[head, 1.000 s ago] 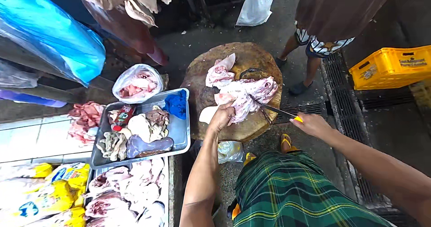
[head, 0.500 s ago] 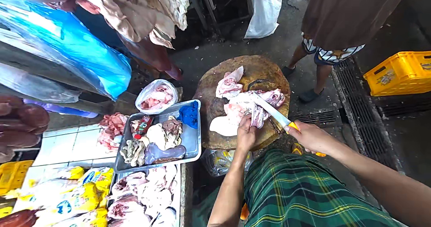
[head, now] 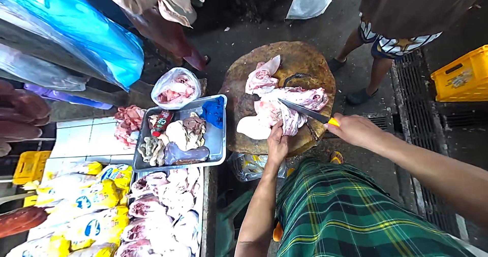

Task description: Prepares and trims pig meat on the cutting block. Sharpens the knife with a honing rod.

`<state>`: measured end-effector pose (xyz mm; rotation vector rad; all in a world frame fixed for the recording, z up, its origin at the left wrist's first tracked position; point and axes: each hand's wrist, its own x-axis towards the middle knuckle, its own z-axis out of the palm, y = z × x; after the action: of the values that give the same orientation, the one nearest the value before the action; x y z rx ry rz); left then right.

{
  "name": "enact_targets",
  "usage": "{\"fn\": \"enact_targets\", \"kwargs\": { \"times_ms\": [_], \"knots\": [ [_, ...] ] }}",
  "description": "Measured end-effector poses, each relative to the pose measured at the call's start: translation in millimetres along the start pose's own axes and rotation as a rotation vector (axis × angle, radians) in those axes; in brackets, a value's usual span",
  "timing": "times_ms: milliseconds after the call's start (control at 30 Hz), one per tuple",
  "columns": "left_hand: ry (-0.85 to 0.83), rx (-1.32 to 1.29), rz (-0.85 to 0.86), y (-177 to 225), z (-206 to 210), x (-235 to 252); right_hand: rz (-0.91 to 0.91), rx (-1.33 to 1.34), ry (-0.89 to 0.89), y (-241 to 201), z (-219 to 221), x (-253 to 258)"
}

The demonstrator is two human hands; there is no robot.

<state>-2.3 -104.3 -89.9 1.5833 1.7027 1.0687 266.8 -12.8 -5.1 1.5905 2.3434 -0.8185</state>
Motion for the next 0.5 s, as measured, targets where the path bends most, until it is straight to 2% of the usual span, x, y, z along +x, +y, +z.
{"fn": "enact_targets", "kwargs": {
  "times_ms": [133,200,300,367,500],
  "knots": [
    [-0.073,-0.045,-0.171,-10,-36,-1,-0.024,-0.13,-0.01,55,14,6],
    [-0.107,0.015,-0.222,-8,-55,3,-0.064,-0.202,0.013,80,15,6],
    [-0.111,0.073,-0.198,0,-58,10,-0.133,-0.182,0.062,99,16,-4],
    [-0.064,0.08,-0.146,-2,-46,12,-0.122,-0.019,0.057,78,13,-17],
    [0.007,0.079,-0.122,-9,-10,-5,0.125,0.294,-0.265,-10,-9,-28]
  ]
}}
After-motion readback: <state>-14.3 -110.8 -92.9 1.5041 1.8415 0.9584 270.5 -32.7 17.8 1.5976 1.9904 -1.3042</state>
